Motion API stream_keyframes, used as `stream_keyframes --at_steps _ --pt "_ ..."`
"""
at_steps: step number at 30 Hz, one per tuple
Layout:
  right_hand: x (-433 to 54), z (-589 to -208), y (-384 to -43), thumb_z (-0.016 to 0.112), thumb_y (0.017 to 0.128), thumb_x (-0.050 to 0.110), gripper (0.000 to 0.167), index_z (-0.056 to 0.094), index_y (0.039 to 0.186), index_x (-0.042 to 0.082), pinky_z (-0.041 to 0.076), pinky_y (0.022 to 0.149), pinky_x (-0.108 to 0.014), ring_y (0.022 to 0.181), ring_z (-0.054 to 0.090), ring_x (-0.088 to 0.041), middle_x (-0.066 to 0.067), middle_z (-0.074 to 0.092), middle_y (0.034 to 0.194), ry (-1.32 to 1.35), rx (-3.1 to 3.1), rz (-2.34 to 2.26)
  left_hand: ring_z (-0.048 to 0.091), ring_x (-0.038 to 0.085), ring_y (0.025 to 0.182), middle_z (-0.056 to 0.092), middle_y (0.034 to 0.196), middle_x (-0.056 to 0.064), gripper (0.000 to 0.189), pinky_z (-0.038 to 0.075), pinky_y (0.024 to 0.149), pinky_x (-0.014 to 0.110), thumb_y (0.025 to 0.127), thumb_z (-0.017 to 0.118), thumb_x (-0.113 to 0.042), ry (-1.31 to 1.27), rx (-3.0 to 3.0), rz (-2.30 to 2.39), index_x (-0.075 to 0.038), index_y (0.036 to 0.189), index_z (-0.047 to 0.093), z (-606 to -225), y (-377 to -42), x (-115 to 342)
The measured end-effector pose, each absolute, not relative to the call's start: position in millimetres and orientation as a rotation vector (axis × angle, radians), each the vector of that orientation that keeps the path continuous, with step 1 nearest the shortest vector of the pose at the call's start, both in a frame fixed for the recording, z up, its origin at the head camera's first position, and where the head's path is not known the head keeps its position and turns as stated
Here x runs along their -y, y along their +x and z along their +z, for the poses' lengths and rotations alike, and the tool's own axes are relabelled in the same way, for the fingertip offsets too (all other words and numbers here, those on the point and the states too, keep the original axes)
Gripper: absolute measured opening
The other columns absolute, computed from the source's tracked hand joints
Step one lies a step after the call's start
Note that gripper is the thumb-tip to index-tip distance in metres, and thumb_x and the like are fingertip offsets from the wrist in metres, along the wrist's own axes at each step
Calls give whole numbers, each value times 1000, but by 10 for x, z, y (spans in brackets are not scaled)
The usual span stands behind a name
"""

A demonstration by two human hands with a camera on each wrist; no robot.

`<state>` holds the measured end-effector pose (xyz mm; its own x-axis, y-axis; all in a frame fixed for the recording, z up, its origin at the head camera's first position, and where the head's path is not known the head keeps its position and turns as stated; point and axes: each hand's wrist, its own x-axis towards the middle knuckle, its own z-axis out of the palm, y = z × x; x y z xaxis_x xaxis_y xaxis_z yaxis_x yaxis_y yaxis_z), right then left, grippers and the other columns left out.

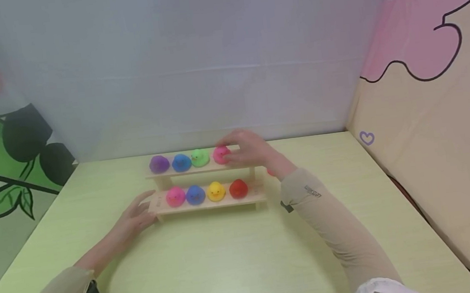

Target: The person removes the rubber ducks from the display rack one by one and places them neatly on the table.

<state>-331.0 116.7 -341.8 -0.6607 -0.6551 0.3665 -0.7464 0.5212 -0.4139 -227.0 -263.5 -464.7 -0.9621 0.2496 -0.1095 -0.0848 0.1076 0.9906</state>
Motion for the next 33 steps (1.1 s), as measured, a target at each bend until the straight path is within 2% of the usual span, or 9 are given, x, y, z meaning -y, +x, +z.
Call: stream_keyframes --at_steps 5,6,9,12,15,22,26,31,33 --pt "-1213 -3445 -3296 80 84 17 38 71 120 9 53 100 -44 112 62 -24 -7 73 117 1196 2534 892 59 -4 110 44 142 7 72 53 96 17 98 60 -14 168 -2132 1948 -16 158 19 -4648 -2277 2629" --pt "-1224 -3451 -3294 80 83 17 38 71 119 9 53 100 -44 111 63 -24 -8 73 116 1193 2523 902 59 -4 110 44 142 7 72 53 95 17 98 60 -14 167 -2132 1950 -16 158 19 -4648 -2277 2628" --pt "-1263 -3486 -3298 80 83 16 39 71 119 7 52 100 -45 111 63 -25 -9 73 116 1183 2490 934 59 -4 110 36 151 19 73 53 96 16 98 59 -14 165 -2135 1945 -17 158 18 -4646 -2280 2630" --pt "-1315 -3525 -3296 81 82 15 40 71 120 8 53 100 -44 112 63 -25 -8 73 116 1152 2470 972 58 -5 110 31 154 22 73 53 96 16 98 59 -15 165 -2137 1942 -17 158 18 -4641 -2277 2630" --pt "-1379 -3559 -3284 81 82 15 41 71 121 8 54 98 -43 111 63 -25 -8 73 116 1110 2448 1024 58 -4 111 32 153 22 73 53 97 17 98 59 -15 169 -2140 1937 -17 158 18 -4638 -2274 2631" --pt "-1533 -3605 -3238 81 82 12 39 72 119 11 57 83 -45 99 64 -29 -9 72 114 1021 2377 1152 59 -4 111 39 148 14 72 53 97 17 98 59 -16 167 -2144 1933 -19 158 18 -4643 -2283 2638" --pt "-1626 -3657 -3219 80 83 14 40 70 122 11 56 83 -47 99 63 -30 -9 71 116 967 2382 1172 59 -4 110 40 146 12 72 52 96 16 98 59 -15 166 -2142 1938 -18 158 19 -4643 -2283 2636" --pt "-1762 -3688 -3176 79 84 14 40 70 122 11 55 83 -40 99 64 -27 -9 71 117 887 2391 1176 60 -3 110 42 144 10 72 53 95 16 98 59 -15 159 -2138 1944 -17 157 19 -4648 -2267 2633" --pt "-1827 -3693 -3163 79 84 13 39 70 122 11 55 82 -33 98 64 -24 -7 72 116 860 2384 1156 59 -3 110 43 142 8 72 53 96 16 98 59 -14 157 -2134 1947 -17 157 19 -4651 -2258 2634"
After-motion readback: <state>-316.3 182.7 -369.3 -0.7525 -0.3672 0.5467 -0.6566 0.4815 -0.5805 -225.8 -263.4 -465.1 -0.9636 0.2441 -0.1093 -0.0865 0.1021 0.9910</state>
